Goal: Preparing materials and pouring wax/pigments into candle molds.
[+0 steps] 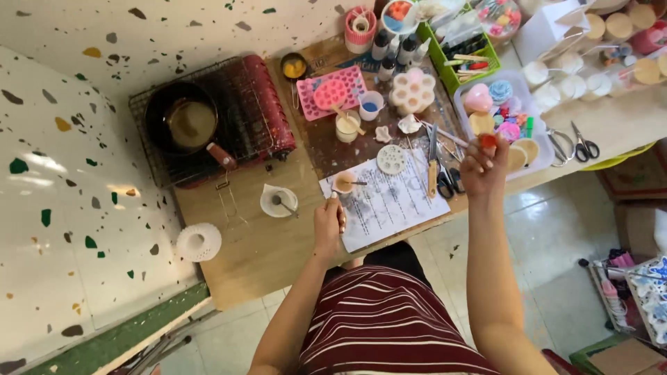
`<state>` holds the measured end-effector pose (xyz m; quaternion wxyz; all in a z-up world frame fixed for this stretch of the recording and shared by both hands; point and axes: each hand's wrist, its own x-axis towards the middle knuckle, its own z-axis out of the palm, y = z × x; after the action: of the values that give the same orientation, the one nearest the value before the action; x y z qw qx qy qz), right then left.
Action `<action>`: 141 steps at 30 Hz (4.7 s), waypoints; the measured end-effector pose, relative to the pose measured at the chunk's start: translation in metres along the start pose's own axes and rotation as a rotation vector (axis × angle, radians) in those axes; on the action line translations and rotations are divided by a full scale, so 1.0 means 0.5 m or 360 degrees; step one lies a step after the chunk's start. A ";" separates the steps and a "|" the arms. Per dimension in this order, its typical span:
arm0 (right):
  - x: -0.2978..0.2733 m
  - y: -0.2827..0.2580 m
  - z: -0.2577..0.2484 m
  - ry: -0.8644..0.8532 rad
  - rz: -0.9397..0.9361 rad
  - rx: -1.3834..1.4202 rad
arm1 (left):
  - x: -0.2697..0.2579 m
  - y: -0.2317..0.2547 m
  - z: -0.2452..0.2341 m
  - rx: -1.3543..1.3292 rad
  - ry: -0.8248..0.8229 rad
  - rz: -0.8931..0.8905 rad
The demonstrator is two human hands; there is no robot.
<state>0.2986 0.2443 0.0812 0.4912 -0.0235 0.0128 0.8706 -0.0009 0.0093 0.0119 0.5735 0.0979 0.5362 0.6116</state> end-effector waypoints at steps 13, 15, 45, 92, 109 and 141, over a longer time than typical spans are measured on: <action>0.040 0.042 0.127 0.0211 -0.0095 -0.1141 | 0.002 0.061 0.028 0.0051 -0.0117 0.0327; 0.019 0.132 0.219 0.0082 -0.0338 -0.3131 | -0.052 0.132 0.079 -0.0080 -0.0235 0.0499; -0.079 0.362 0.279 0.0291 -0.0446 -0.3016 | -0.163 0.273 0.232 0.0485 -0.0271 0.0858; -0.107 0.259 0.040 0.0763 -0.0129 -0.1970 | 0.156 0.040 -0.002 0.0877 0.0213 0.0281; -0.160 0.207 -0.011 0.0938 -0.0238 -0.1974 | 0.160 0.037 0.006 0.1226 0.0243 0.0495; -0.149 0.268 -0.057 0.0756 -0.0171 -0.2776 | 0.149 0.043 0.004 0.1135 0.0315 0.0543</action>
<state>0.2234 0.1102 0.0568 0.3235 -0.5670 -0.5514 0.5194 -0.0361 0.0756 -0.0077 0.3395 0.3188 0.7435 0.4800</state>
